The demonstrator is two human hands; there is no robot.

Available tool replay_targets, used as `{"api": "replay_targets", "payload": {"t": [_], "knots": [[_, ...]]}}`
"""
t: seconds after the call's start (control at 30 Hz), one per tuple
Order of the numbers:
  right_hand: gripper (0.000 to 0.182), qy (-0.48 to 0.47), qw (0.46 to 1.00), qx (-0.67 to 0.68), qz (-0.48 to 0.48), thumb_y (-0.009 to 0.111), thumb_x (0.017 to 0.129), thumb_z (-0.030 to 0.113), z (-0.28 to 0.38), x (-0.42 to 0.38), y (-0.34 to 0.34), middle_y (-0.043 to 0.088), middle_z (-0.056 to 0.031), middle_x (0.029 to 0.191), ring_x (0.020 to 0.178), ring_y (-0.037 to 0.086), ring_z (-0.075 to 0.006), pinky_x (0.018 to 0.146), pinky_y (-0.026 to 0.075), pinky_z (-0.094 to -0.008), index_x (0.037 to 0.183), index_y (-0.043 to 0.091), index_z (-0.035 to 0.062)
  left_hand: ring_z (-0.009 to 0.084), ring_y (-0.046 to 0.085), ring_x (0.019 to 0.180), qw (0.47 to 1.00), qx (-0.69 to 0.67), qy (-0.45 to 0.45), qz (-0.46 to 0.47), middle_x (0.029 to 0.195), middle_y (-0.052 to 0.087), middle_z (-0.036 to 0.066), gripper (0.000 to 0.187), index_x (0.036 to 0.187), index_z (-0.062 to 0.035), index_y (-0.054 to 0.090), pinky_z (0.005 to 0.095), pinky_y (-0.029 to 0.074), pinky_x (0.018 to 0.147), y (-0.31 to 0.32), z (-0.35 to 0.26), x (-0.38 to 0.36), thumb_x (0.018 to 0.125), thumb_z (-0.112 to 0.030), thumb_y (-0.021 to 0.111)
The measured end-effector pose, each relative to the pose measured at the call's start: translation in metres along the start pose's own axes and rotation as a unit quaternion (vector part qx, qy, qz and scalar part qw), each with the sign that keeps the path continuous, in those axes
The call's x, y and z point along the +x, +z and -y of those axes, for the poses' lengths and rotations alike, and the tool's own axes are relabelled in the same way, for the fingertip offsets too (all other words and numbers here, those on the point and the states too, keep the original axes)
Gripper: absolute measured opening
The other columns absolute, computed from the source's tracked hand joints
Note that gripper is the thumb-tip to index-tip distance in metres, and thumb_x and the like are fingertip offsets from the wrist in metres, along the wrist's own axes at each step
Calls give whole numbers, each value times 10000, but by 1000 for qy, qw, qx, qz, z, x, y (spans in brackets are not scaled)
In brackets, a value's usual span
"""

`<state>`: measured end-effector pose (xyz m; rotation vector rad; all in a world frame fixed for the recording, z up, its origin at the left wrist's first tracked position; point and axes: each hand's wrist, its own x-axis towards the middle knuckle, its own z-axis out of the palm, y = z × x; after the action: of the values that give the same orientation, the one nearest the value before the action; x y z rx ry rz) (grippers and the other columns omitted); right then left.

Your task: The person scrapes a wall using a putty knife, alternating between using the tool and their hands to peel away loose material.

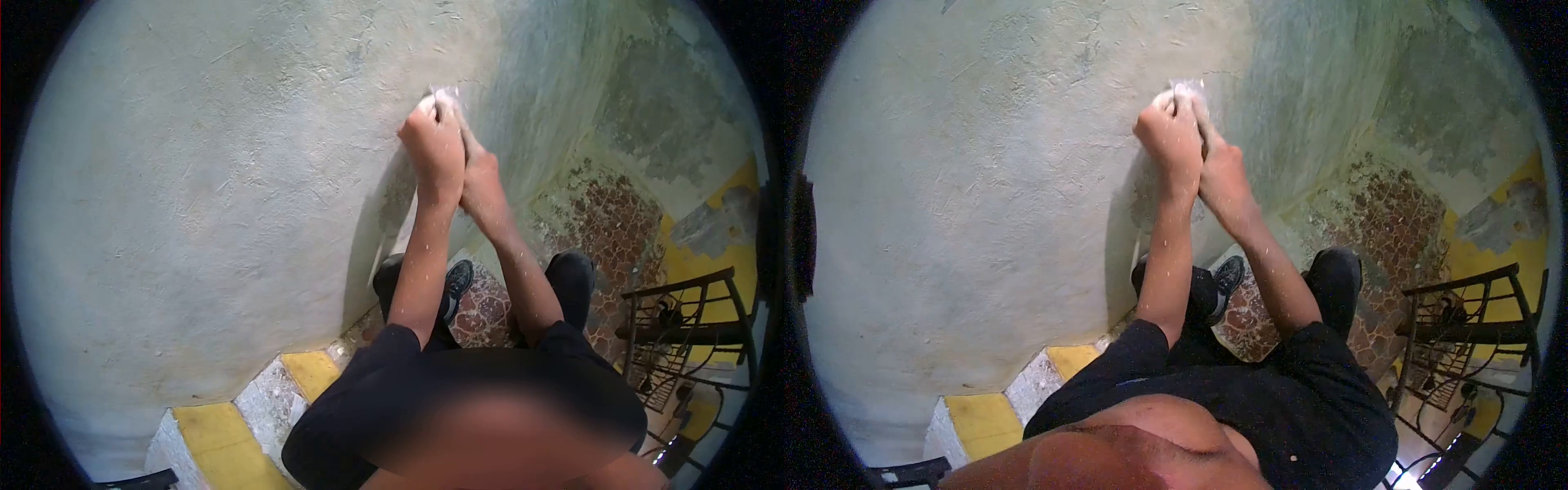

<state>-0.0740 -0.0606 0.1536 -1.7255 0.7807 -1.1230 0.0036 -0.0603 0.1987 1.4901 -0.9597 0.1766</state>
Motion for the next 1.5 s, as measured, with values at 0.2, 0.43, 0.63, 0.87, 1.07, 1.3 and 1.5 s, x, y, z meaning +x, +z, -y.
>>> {"api": "replay_targets", "payload": {"t": [0.2,0.43,0.63,0.87,1.07,1.3,1.5], "knots": [[738,67,994,1,86,625,979,264,-23,-72,39,668,-361,991,968,693,-487,845,525,-467,1638,292,257,106,477,615,993,20,-113,0,654,668,134,279,889,118,683,374,481,598,-56,40,-64,1006,-129,627],[726,84,992,17,93,594,991,218,-11,-75,42,664,-364,975,921,679,-500,831,504,-507,1644,275,227,95,475,622,989,92,-106,37,645,651,80,236,905,125,681,346,466,592,-64,44,-57,988,-93,643],[738,74,993,24,89,597,987,204,-11,-75,45,657,-372,989,971,665,-511,857,496,-514,1647,267,224,77,480,637,994,40,-102,8,657,648,44,229,863,147,665,335,456,575,-60,53,-57,969,-56,661],[766,78,993,25,86,628,974,232,-15,-74,49,668,-362,1007,1005,670,-506,871,500,-504,1649,265,219,68,508,650,991,81,-105,27,664,654,27,234,879,149,698,331,472,585,-63,51,-53,972,-64,668],[786,85,992,10,94,641,967,227,-18,-71,49,674,-357,983,995,678,-505,862,515,-497,1651,253,229,66,561,668,994,31,-108,3,697,703,57,243,898,142,714,324,487,597,-57,49,-56,980,-82,667],[806,40,998,-13,44,662,957,243,-10,-33,36,673,-360,1009,1006,672,-513,857,522,-506,1648,250,297,110,594,654,999,-3,-38,-18,758,737,188,260,898,126,706,349,502,616,-31,38,-28,995,-107,644],[784,-14,1000,12,-4,673,957,272,2,7,15,694,-327,1056,1051,687,-480,884,527,-488,1639,285,280,221,542,587,999,26,18,-7,731,666,261,281,847,107,658,415,484,624,0,-6,14,981,-139,644]]}}
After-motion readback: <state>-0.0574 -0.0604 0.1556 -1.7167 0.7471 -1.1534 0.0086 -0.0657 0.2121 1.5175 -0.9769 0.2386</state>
